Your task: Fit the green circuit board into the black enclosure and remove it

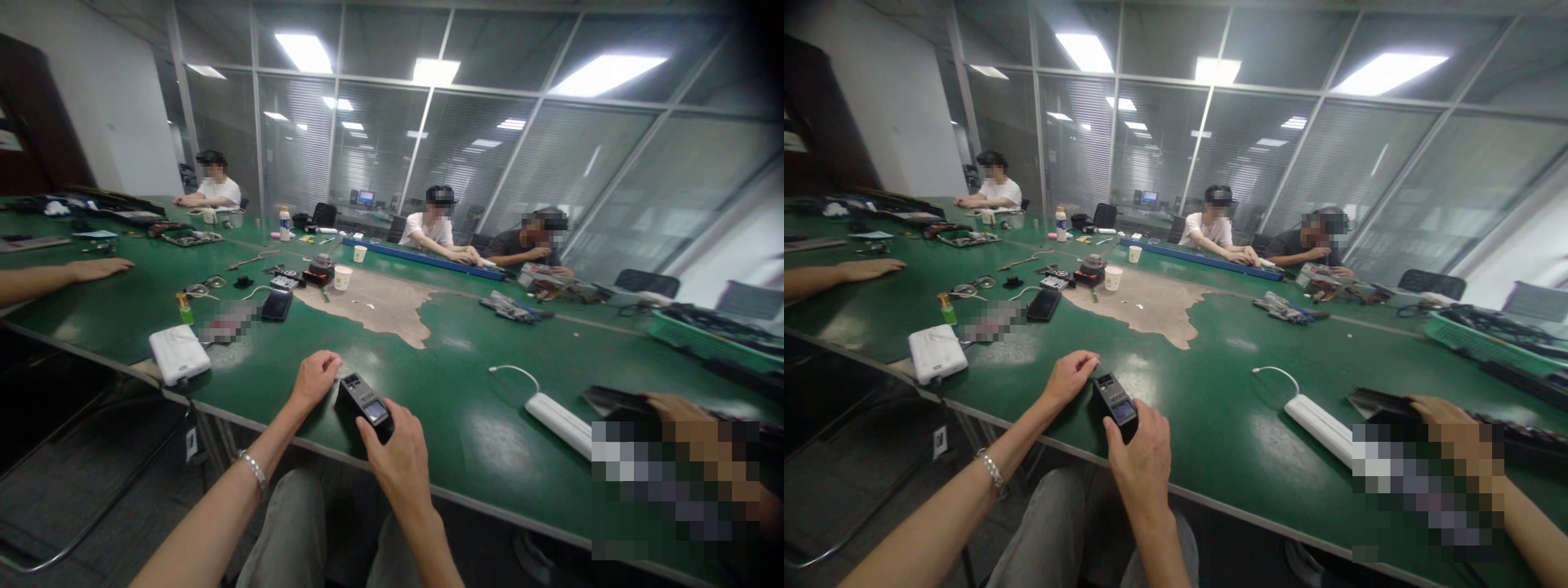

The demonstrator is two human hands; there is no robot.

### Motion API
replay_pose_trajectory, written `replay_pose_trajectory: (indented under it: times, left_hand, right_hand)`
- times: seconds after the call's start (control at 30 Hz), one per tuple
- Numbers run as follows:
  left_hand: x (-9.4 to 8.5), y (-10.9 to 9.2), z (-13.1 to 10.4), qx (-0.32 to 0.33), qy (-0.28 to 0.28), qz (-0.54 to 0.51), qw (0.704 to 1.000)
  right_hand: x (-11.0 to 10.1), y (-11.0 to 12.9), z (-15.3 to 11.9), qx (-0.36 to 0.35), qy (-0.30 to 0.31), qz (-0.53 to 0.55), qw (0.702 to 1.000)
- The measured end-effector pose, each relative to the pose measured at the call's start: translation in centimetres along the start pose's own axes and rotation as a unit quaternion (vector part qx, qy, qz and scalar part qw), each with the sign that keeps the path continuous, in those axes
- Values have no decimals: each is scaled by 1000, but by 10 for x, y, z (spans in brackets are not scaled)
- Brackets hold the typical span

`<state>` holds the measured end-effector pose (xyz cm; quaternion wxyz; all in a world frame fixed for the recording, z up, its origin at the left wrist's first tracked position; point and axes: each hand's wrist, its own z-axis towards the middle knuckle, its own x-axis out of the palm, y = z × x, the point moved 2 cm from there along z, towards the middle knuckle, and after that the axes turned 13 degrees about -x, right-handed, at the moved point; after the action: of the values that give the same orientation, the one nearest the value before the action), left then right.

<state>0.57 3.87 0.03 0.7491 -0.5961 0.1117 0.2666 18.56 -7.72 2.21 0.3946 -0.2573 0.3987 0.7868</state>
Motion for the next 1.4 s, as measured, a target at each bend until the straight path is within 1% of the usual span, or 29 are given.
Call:
replay_pose_trajectory:
  times: [0.1,0.17,0.3,0.37,0.43,0.5,0.63,0.77,0.9,1.0,1.13,1.23,1.33,1.4]
  left_hand:
    - [0,0,1,1,-2,1,1000]
    - [0,1,1,-2,1,5,1000]
    - [1,1,0,-8,13,12,1000]
    - [1,0,0,-9,10,13,1000]
    - [1,1,0,-8,5,10,1000]
    - [2,1,0,-5,2,6,1000]
    - [2,2,1,-4,3,2,1000]
    - [2,3,1,-1,1,6,1000]
    - [2,3,2,-4,4,6,1000]
    - [2,2,2,-3,9,4,1000]
    - [2,1,1,-5,8,3,1000]
    - [2,1,1,-8,3,5,1000]
    - [2,0,0,-6,4,4,1000]
    - [1,0,0,-5,4,3,1000]
  right_hand:
    - [2,-2,0,16,-15,29,999]
    - [-2,-1,4,26,-24,56,998]
    - [-18,-5,20,55,-40,139,988]
    - [-26,-13,27,62,-60,148,985]
    - [-32,-26,31,65,-80,124,987]
    - [-33,-41,30,71,-91,87,989]
    - [-25,-69,21,89,-81,26,992]
    - [-15,-83,14,85,-68,-19,994]
    - [-9,-86,13,67,-48,-49,995]
    - [-10,-85,13,49,-36,-62,996]
    - [-13,-82,14,39,-54,-62,996]
    - [-11,-81,13,33,-60,-57,996]
    - [-9,-82,11,42,-63,-51,996]
    - [-12,-80,11,55,-72,-43,995]
